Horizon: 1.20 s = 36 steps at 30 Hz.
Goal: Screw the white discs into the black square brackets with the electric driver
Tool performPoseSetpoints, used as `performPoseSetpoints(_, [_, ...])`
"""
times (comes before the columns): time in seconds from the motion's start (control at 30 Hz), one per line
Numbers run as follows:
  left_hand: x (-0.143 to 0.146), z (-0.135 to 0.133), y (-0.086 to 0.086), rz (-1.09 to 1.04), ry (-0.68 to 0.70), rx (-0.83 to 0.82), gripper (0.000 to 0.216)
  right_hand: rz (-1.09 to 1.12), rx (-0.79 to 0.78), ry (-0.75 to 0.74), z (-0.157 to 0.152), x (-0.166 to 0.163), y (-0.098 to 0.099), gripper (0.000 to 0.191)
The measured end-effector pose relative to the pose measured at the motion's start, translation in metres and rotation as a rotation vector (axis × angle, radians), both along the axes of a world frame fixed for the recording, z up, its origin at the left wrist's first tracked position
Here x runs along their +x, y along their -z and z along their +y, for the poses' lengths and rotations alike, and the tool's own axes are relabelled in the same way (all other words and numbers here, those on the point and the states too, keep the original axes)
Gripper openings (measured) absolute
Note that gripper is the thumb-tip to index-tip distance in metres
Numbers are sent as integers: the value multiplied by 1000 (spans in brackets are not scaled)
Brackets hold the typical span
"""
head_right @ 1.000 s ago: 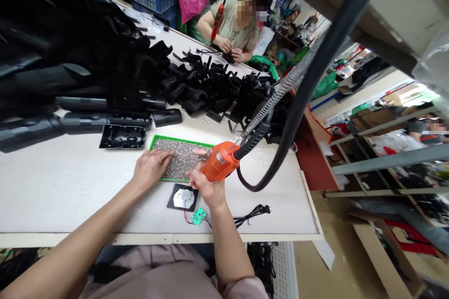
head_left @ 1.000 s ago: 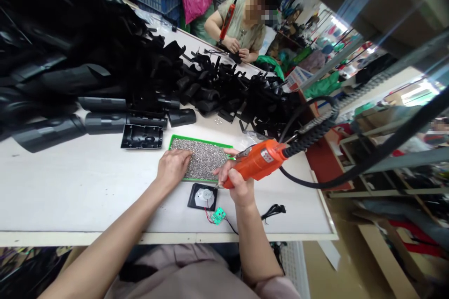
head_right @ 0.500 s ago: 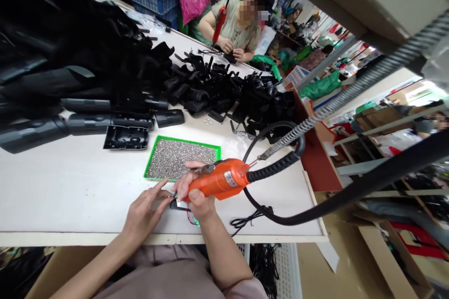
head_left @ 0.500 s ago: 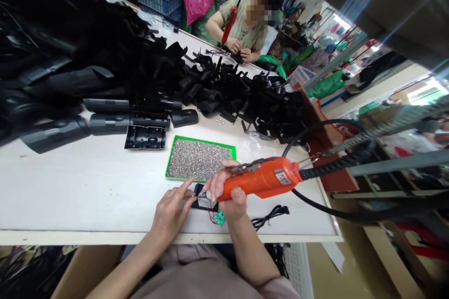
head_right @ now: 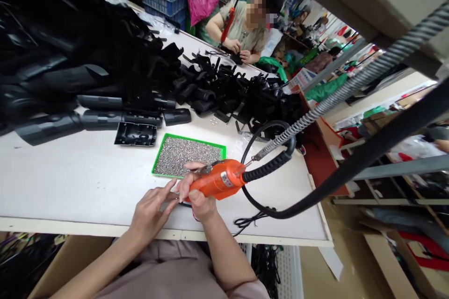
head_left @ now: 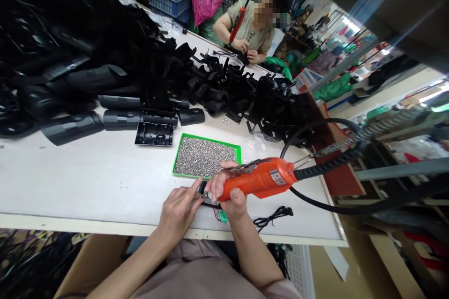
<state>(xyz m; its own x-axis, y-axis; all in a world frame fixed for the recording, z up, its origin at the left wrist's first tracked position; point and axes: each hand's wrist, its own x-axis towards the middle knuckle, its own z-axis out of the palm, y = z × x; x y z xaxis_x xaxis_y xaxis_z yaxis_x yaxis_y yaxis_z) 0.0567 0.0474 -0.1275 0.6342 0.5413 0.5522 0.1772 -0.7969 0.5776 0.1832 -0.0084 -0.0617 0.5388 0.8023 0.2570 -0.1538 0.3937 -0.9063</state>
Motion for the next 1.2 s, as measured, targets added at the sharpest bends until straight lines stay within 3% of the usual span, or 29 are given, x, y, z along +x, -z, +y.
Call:
performPoseSetpoints(0.23, [0, -3, -2, 6, -8, 12, 63, 29, 0, 61, -2, -3, -5, 52])
performPoseSetpoints(0.53, [-4, -4, 1, 25, -6, 20, 61, 19, 29, -8, -4, -2, -5, 48])
performPoseSetpoints(0.6, [-9, -4, 2, 70, -53, 48, 55, 23, -8, 22, -6, 1, -8, 52])
performPoseSetpoints(0.7, [-14, -8, 7, 132, -36, 144, 26, 16, -33, 69, -9, 7, -10, 54])
performPoseSetpoints(0.77, [-14, -11, 15, 133, 35, 238, 15, -9, -42, 63, -9, 11, -5, 51])
performPoseSetpoints(0.83, [-12, -15, 25, 137, 87, 306, 17, -33, -65, 33, -9, 14, 4, 50])
performPoseSetpoints(0.97, [-7, -17, 39, 193, 133, 293, 25, -74, -125, 6, -7, 17, 26, 48])
performPoseSetpoints(1.2, [-3, -18, 33, 173, 100, 255, 23, -179, -199, -31, -10, 19, 45, 37])
